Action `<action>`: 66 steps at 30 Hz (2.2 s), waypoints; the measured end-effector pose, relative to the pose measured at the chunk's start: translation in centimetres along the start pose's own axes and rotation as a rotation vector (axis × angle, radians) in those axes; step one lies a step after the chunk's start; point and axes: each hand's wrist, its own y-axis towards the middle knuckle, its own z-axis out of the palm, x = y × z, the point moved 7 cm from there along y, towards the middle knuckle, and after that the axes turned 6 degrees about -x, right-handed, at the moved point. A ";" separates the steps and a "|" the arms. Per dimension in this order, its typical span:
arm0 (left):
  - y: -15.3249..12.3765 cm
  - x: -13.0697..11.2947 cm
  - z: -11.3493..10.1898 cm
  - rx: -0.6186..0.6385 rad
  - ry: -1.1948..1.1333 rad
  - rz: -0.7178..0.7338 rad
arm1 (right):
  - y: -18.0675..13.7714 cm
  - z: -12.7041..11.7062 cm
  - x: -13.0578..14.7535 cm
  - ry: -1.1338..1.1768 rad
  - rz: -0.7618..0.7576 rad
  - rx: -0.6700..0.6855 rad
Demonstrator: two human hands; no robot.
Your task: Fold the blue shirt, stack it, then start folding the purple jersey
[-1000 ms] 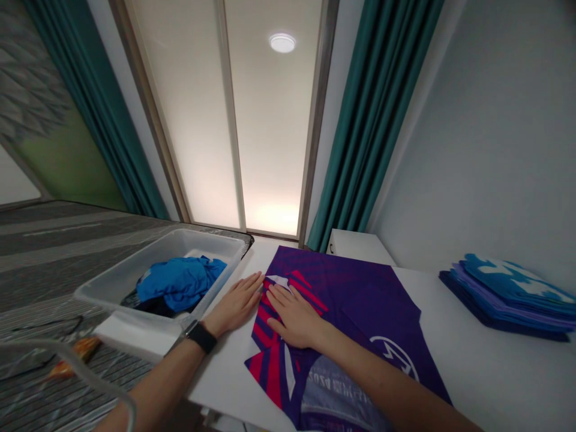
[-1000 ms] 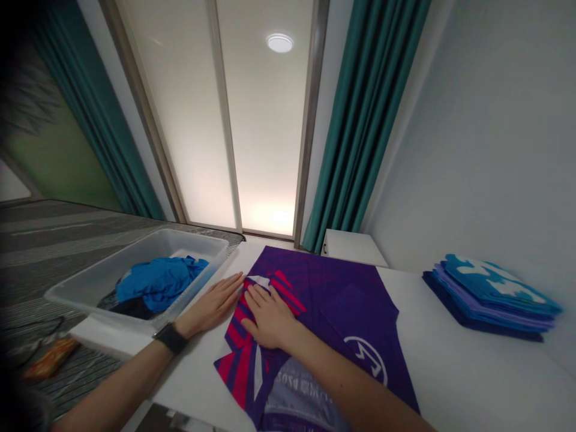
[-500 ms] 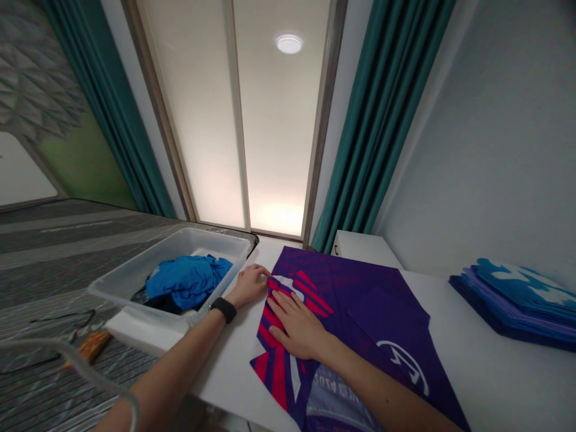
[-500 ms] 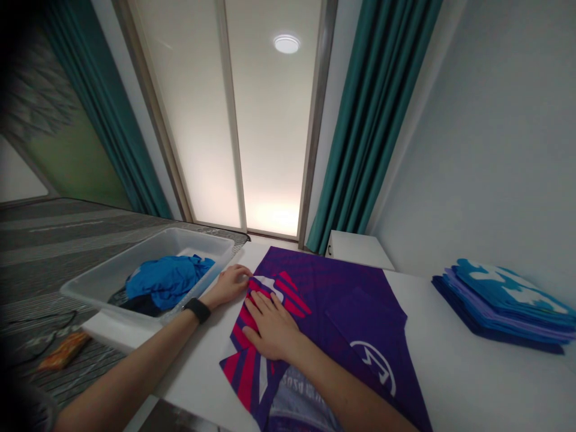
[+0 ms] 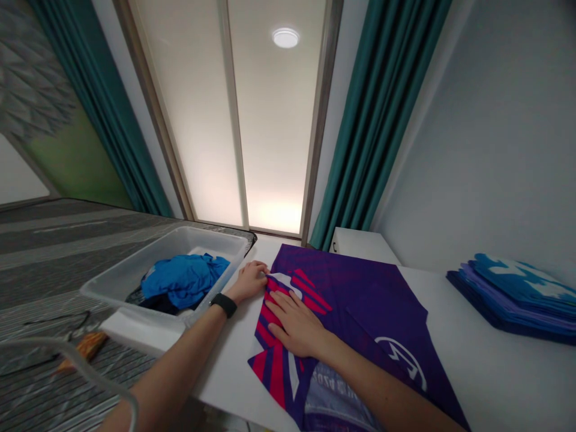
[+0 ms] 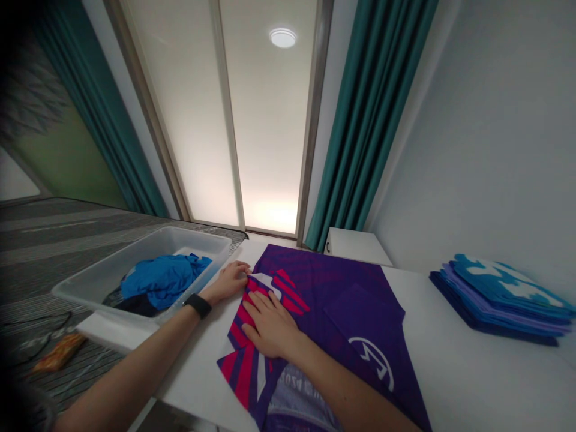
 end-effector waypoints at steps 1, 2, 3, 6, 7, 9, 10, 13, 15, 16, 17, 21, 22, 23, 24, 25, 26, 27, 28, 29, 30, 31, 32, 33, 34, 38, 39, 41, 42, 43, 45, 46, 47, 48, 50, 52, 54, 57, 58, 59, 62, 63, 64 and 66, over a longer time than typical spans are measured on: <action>0.0 0.0 0.0 -0.009 0.005 0.003 | 0.0 0.0 0.0 -0.002 -0.005 0.003; -0.1 -0.1 0.0 -0.018 0.011 0.006 | 0.0 0.0 0.0 -0.003 -0.010 0.010; -0.1 -0.1 -0.1 -0.027 0.017 0.007 | -0.1 0.1 0.0 -0.003 -0.015 0.019; -0.2 -0.1 -0.2 -0.049 0.037 0.001 | -0.2 0.1 0.1 0.009 -0.025 0.042; -0.2 -0.1 -0.3 -0.054 0.041 -0.001 | -0.2 0.1 0.2 0.015 -0.025 0.045; -0.2 -0.2 -0.4 -0.057 0.047 -0.007 | -0.2 0.0 0.2 0.025 -0.021 0.049; -0.2 -0.2 -0.4 -0.058 0.049 -0.010 | -0.2 0.0 0.3 0.030 -0.019 0.053; -0.1 -0.3 -0.3 -0.066 0.061 -0.026 | -0.2 -0.1 0.4 0.040 -0.015 0.064; -0.1 -0.5 -0.2 -0.076 0.073 -0.034 | -0.2 -0.1 0.4 0.045 -0.016 0.064; -0.1 -0.5 -0.2 -0.081 0.079 -0.036 | -0.2 -0.1 0.4 0.045 -0.016 0.061; -0.1 -0.6 -0.1 -0.084 0.085 -0.034 | -0.2 -0.1 0.4 0.045 -0.016 0.058; -0.1 -0.9 0.0 -0.096 0.102 -0.019 | -0.2 0.2 0.3 0.049 -0.009 0.058; -0.2 -0.9 0.1 -0.099 0.105 -0.016 | -0.1 0.2 0.2 0.052 0.001 0.061; -0.2 -0.9 0.0 -0.104 0.107 -0.014 | -0.1 0.2 0.0 0.053 0.014 0.063; -0.3 -0.9 0.0 -0.109 0.109 -0.014 | 0.1 0.1 -0.3 0.051 0.028 0.062; -0.3 -0.9 0.0 -0.115 0.110 -0.012 | 0.2 -0.1 -0.7 0.045 0.044 0.057; -0.4 -0.9 -0.1 -0.122 0.106 -0.003 | 0.4 -0.3 -1.3 0.034 0.062 0.049; -0.5 -1.1 -0.1 -0.131 0.095 0.019 | 0.7 -0.6 -1.9 0.019 0.082 0.037; -0.6 -1.4 -0.2 -0.138 0.080 0.056 | 1.0 -0.9 -2.7 0.000 0.103 0.022; -0.7 -1.7 -0.1 -0.140 0.064 0.108 | 1.4 -1.1 -3.5 -0.021 0.127 0.007; -0.9 -2.1 -0.1 -0.136 0.054 0.166 | 1.7 -1.3 -4.4 -0.043 0.152 -0.006; -1.0 -2.4 0.0 -0.125 0.053 0.217 | 2.0 -1.4 -5.2 -0.064 0.173 -0.014; -1.2 -2.6 0.2 -0.110 0.064 0.251 | 2.3 -1.4 -6.0 -0.082 0.192 -0.016; -1.3 -2.7 0.4 -0.092 0.082 0.267 | 2.5 -1.2 -6.7 -0.098 0.208 -0.011; -1.4 -2.6 0.5 -0.075 0.101 0.265 | 2.7 -1.0 -7.3 -0.108 0.222 0.000; -1.8 -2.2 0.5 -0.033 0.148 0.229 | 2.5 0.0 -8.3 -0.116 0.252 0.033; -1.9 -2.2 0.4 -0.027 0.157 0.225 | 2.4 0.0 -8.4 -0.117 0.255 0.032; -2.1 -2.3 0.2 -0.018 0.180 0.222 | 2.2 0.1 -8.3 -0.116 0.265 0.033; -2.1 -2.4 0.1 -0.014 0.193 0.219 | 2.2 0.2 -8.3 -0.113 0.273 0.038; -2.2 -2.4 0.1 -0.011 0.205 0.216 | 2.1 0.2 -8.3 -0.108 0.283 0.044; -2.3 -2.6 0.0 -0.009 0.222 0.213 | 2.1 0.1 -8.3 -0.099 0.295 0.049; -2.3 -2.6 0.0 -0.011 0.226 0.213 | 2.1 0.1 -8.3 -0.095 0.296 0.049; -2.3 -2.6 -0.1 -0.014 0.227 0.211 | 2.1 0.0 -8.4 -0.091 0.296 0.047; -2.3 -2.6 -0.1 -0.020 0.225 0.208 | 2.0 -0.1 -8.4 -0.087 0.296 0.045; -2.2 -2.5 -0.3 -0.034 0.219 0.202 | 1.7 -0.5 -8.6 -0.083 0.299 0.037; -2.2 -2.8 -0.5 -0.061 0.215 0.215 | 0.9 -1.2 -9.0 -0.087 0.303 0.018; -2.3 -3.8 -0.6 -0.100 0.208 0.264 | -0.4 -2.2 -9.5 -0.099 0.315 0.004; -3.0 -6.4 -0.1 -0.109 0.175 0.388 | -3.3 -3.8 -10.7 -0.128 0.357 0.006; -3.3 -7.4 0.3 -0.086 0.161 0.432 | -4.4 -4.3 -11.2 -0.142 0.374 0.011; -3.8 -8.5 0.7 -0.054 0.149 0.475 | -5.6 -4.7 -11.6 -0.157 0.389 0.016; -5.4 -11.4 1.9 0.073 0.132 0.599 | -9.1 -5.8 -12.8 -0.202 0.425 0.016; -5.9 -12.1 2.2 0.112 0.133 0.633 | -10.3 -6.0 -13.0 -0.212 0.435 0.011; -6.4 -12.6 2.4 0.145 0.135 0.660 | -11.4 -6.1 -13.1 -0.216 0.443 0.005; -7.1 -13.2 2.7 0.189 0.137 0.686 | -13.3 -6.1 -13.0 -0.208 0.450 -0.006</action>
